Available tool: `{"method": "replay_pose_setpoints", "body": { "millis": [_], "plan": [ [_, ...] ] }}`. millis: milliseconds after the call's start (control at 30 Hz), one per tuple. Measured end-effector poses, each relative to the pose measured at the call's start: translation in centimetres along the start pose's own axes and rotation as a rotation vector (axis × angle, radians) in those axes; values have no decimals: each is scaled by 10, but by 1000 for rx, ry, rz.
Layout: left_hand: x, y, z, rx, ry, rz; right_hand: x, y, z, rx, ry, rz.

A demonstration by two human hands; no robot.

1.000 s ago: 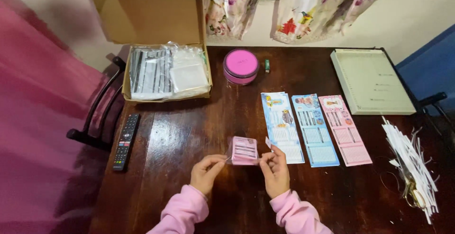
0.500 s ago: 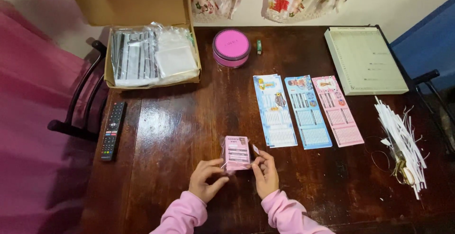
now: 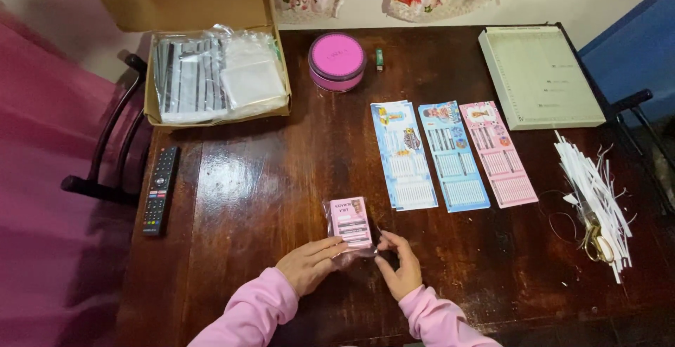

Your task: The person places a stack of cards and a small object into a clear plastic bag, seals it, and uses shears to trim the excess plastic from the top.

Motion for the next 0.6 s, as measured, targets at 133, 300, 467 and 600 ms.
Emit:
{"method": "replay_pose_setpoints", "body": {
  "millis": [133,300,467,600],
  "plan": [
    [-12,1,-3,-41,-37,96,6,-52,-6,-318,-94,162],
    [-16,-2,-3,-139,-24,192,9,-17,-7,-63,-189,113],
    [-10,-4,7,-242,-30,250,16,-62,-13,-207,-281,141],
    [-9,-6,9,-272,-1,300,21,-61,-7,-382,-317,315]
  ]
}}
Point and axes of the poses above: each hand's wrist, its own z-axis away from the middle knuckle, its own x-axis out of the palm, y = z × x, the point moved 7 cm from there along -z, towards the middle knuckle, and after that the axes turned 13 degrees about -z, right-handed, at the moved point
